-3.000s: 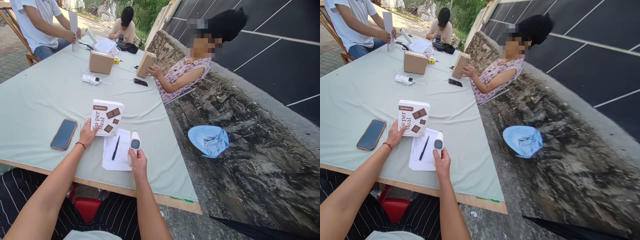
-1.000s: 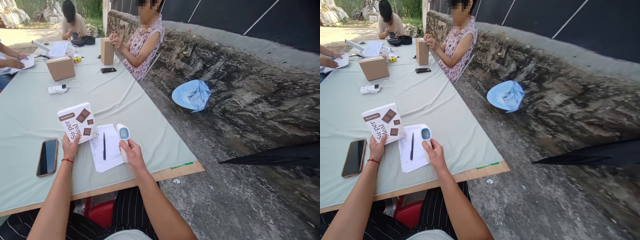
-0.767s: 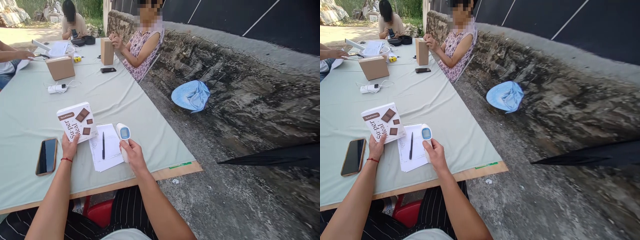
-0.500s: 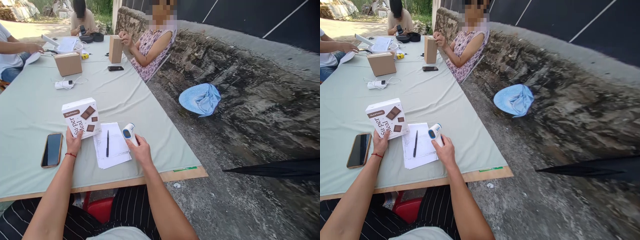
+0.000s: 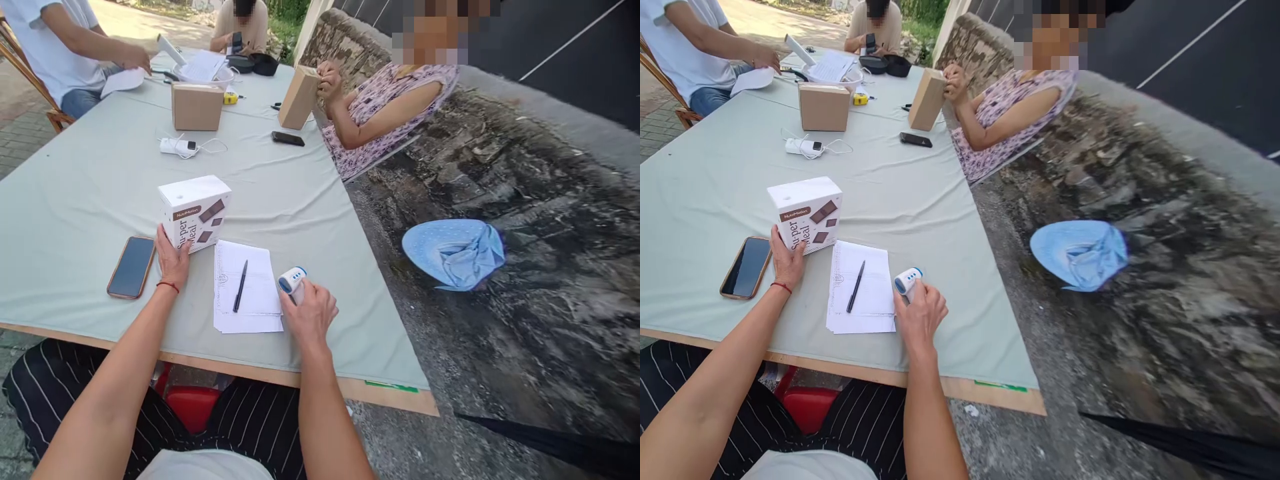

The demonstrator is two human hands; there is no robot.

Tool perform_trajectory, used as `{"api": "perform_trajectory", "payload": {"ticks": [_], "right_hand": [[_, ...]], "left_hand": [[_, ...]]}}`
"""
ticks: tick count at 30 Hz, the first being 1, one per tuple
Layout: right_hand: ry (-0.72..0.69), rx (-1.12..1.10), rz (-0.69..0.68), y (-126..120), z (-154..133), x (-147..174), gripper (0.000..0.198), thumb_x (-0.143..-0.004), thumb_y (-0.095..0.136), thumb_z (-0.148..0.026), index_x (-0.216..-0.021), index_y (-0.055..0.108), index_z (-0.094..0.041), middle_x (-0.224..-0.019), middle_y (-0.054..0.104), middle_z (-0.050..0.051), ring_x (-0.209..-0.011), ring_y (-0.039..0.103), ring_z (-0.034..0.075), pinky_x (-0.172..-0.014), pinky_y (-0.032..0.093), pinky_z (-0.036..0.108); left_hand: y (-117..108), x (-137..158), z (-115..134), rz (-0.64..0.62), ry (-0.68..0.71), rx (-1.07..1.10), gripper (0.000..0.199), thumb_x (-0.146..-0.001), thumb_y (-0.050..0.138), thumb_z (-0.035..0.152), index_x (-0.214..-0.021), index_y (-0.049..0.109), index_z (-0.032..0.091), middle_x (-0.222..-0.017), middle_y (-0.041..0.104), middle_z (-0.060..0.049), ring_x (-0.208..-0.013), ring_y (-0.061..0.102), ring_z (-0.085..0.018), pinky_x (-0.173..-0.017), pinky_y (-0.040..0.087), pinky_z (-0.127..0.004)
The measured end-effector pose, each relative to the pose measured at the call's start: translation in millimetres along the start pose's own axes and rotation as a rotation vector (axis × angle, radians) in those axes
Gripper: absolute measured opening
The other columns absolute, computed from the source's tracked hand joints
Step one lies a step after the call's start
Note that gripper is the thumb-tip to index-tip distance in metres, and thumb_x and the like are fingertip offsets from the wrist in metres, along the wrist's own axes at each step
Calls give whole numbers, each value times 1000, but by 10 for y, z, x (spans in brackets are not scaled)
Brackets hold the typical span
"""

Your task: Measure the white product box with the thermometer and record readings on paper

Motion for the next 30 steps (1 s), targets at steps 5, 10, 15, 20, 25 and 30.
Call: {"api": "perform_trajectory", "payload": {"ticks": [5,10,15,20,25,30], "right_hand": [[-126,-312,-69,174,-515,-16,37,-86,53,-49,-102,62,-17,-90,65,9,-84,56,24,-80,44,37],[-88,-210,-253,408,-917,-63,39,-84,60,-45,-114,61,-19,-83,66,6,-77,58,22,-70,40,33],[-92,-279,-338,546,-942,-79,40,-81,53,-24,-119,65,-22,-76,63,3,-71,56,20,-70,41,33],[-65,-852,-215,427,-779,42,36,-84,46,-34,-110,68,-21,-85,63,3,-75,57,17,-76,48,34],[-3,-1110,-141,394,-764,246,36,-79,63,-42,-109,60,-23,-79,55,-1,-73,54,14,-74,49,32],[-18,-1085,-142,334,-898,299,39,-93,43,-52,-104,63,-20,-68,52,-3,-62,50,13,-67,47,32]], "left_hand": [[17,13,-83,22,-48,-9,86,-87,61,42,-154,14,16,-152,32,-22,-144,31,-33,-119,28,-53],[87,14,-148,6,-64,10,83,-89,56,37,-154,10,14,-158,25,-22,-150,23,-32,-123,22,-51],[97,22,-135,20,-46,59,83,-90,54,36,-155,5,17,-161,18,-20,-153,17,-29,-125,17,-49],[-20,45,41,108,60,-38,95,-85,61,43,-155,3,17,-159,17,-21,-151,16,-33,-122,18,-53],[-8,226,400,45,326,-225,57,-88,55,40,-138,44,17,-135,49,-20,-131,46,-35,-107,37,-53],[476,603,615,-583,583,-394,31,-97,37,26,-99,67,22,-85,65,-7,-77,62,-19,-64,45,-31]]}}
Point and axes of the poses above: each hand's wrist, its own x-axis away from the middle knuckle, its own y-axis out of the palm, z = x × y, the point moved 8 cm from there along -x, towards the middle knuckle
